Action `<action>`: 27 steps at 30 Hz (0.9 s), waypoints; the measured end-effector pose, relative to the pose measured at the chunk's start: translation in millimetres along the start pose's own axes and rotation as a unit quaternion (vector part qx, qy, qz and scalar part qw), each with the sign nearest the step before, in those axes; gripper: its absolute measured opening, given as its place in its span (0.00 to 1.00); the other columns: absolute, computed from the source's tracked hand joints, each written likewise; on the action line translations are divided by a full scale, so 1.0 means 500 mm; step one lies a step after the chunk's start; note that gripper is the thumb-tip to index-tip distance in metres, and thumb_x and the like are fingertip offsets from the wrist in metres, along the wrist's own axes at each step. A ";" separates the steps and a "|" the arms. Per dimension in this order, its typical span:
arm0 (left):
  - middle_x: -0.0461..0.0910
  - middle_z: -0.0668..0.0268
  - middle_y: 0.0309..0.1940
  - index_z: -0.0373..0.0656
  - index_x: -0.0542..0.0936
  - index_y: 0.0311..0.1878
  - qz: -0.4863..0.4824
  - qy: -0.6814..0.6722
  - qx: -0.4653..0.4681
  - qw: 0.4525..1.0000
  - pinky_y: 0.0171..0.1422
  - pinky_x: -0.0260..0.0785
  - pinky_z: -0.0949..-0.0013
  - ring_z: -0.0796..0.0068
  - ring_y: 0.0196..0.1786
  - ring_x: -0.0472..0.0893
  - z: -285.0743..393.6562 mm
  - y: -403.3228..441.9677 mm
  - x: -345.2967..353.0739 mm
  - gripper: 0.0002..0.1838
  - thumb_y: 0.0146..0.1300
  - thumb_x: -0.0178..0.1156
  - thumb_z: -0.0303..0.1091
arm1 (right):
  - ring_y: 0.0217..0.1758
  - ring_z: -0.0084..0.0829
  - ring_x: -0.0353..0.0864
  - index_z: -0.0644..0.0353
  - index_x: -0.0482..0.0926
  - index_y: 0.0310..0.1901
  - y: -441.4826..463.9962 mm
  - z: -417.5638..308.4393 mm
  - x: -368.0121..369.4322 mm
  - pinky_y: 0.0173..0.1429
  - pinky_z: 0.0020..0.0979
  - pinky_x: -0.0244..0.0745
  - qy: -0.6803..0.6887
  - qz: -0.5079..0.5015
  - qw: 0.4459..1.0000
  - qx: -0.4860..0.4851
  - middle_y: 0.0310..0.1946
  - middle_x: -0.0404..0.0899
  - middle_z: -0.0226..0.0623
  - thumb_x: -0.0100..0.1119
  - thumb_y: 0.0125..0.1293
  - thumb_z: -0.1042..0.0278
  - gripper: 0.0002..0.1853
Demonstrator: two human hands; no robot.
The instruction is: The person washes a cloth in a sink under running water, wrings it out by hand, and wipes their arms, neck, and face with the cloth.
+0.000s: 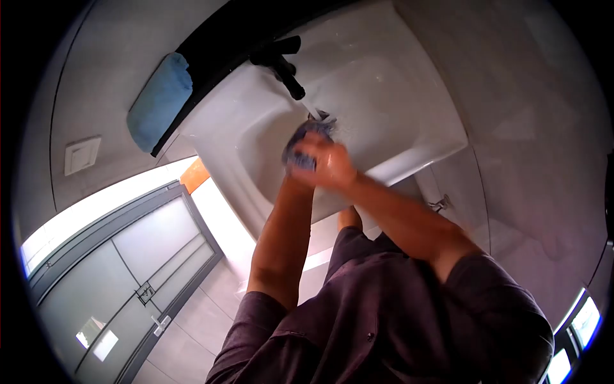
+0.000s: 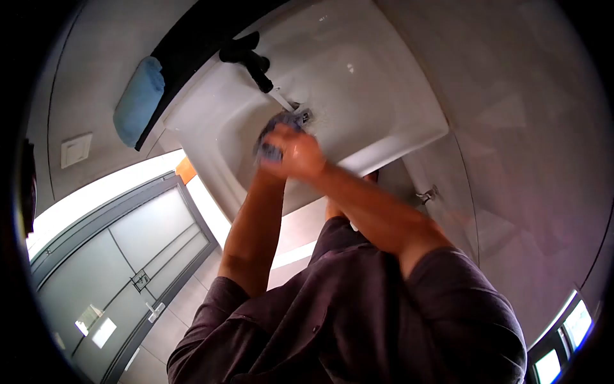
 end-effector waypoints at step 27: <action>0.80 0.57 0.62 0.40 0.75 0.67 0.239 0.083 0.198 0.947 0.74 0.66 0.45 0.52 0.65 0.78 0.038 -0.067 0.193 0.25 0.68 0.59 0.39 | 0.67 0.36 0.74 0.57 0.72 0.70 0.024 0.240 -0.168 0.65 0.36 0.74 0.230 -0.125 0.881 0.395 0.65 0.75 0.41 0.63 0.69 0.47 0.33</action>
Point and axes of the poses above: each hand's wrist, its own y-axis towards the middle knuckle, its own x-axis out of the palm, z = x × y, the point moved 5 cm from there along y, towards the middle knuckle
